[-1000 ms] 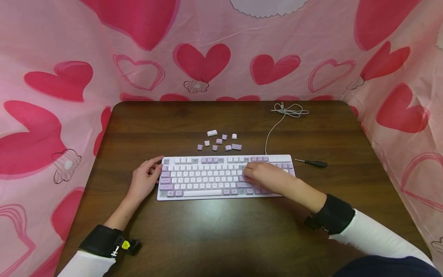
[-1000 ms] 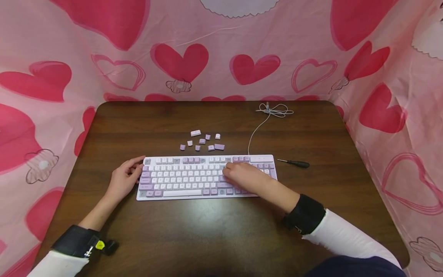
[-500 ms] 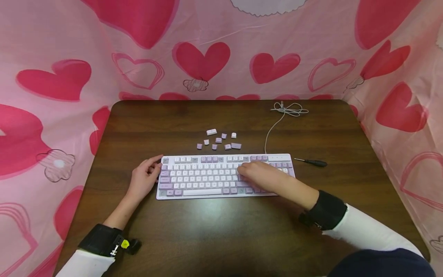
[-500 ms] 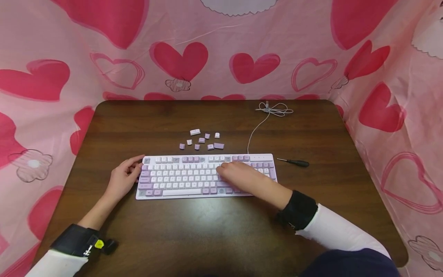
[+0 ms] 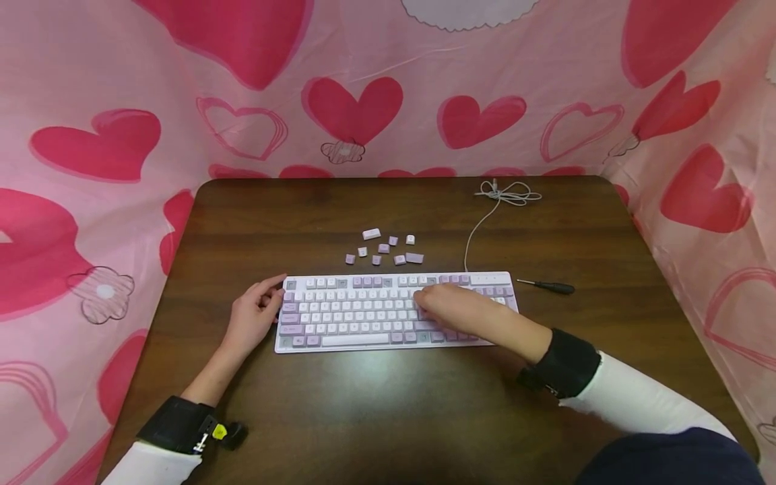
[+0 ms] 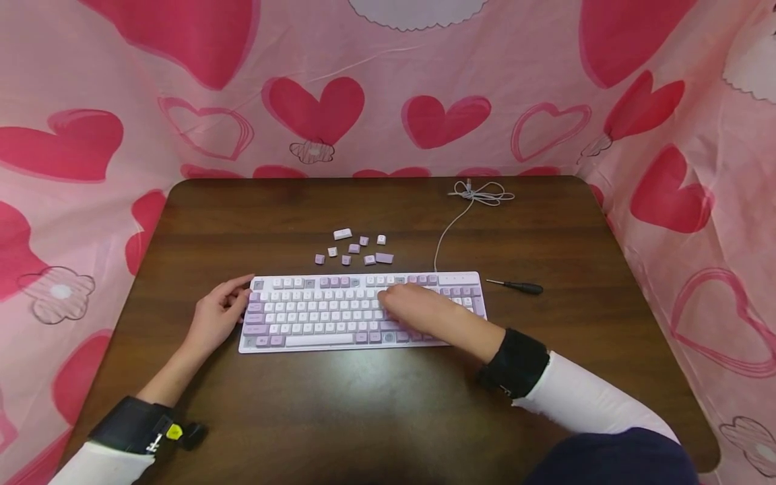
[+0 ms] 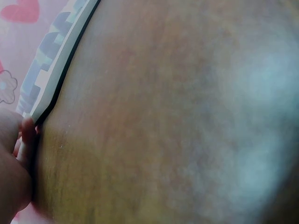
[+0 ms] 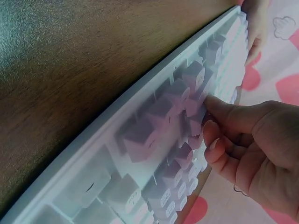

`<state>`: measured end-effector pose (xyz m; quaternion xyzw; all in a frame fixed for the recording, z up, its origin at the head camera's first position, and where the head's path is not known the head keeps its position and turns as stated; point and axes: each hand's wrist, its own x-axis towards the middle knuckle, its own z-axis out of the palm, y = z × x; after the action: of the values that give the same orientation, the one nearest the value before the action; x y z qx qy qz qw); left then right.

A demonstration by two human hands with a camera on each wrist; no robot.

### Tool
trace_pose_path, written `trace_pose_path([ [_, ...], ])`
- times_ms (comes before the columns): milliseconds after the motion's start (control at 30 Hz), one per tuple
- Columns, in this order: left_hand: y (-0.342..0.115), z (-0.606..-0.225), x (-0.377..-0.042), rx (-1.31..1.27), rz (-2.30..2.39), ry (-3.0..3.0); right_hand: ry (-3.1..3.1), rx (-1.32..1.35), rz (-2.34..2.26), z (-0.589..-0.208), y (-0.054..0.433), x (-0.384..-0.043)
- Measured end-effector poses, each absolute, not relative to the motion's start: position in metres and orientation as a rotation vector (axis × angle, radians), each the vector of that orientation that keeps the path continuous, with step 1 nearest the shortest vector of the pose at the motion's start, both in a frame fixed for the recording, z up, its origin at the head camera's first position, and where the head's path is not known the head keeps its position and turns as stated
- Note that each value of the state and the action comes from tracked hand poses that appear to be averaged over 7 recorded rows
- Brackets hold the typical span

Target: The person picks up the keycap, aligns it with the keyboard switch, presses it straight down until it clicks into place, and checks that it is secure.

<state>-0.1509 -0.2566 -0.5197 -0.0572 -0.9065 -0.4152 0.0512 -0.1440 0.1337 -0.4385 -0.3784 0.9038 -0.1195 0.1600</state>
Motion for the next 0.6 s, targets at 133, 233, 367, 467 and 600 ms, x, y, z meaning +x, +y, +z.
trace_pose_path([
  [133, -0.2570, -0.5210, -0.1518, -0.162, -1.261, -2.763, 2.574, -1.089, -0.366, -0.4438, 0.1351, -0.1461],
  [233, -0.2571, -0.5231, -0.1519, -0.156, -1.255, -2.767, 2.572, -1.086, -0.367, -0.4477, 0.1356, -0.1470],
  [367, -0.2570, -0.5242, -0.1523, -0.162, -1.256, -2.757, 2.571, -1.114, -0.367, -0.4488, 0.1356, -0.1484],
  [467, -0.2568, -0.5241, -0.1527, -0.158, -1.266, -2.750, 2.563, -1.123, -0.364, -0.4485, 0.1354, -0.1498],
  [600, -0.2566, -0.5251, -0.1532, -0.158, -1.268, -2.754, 2.554, -1.126, -0.351, -0.4481, 0.1349, -0.1511],
])
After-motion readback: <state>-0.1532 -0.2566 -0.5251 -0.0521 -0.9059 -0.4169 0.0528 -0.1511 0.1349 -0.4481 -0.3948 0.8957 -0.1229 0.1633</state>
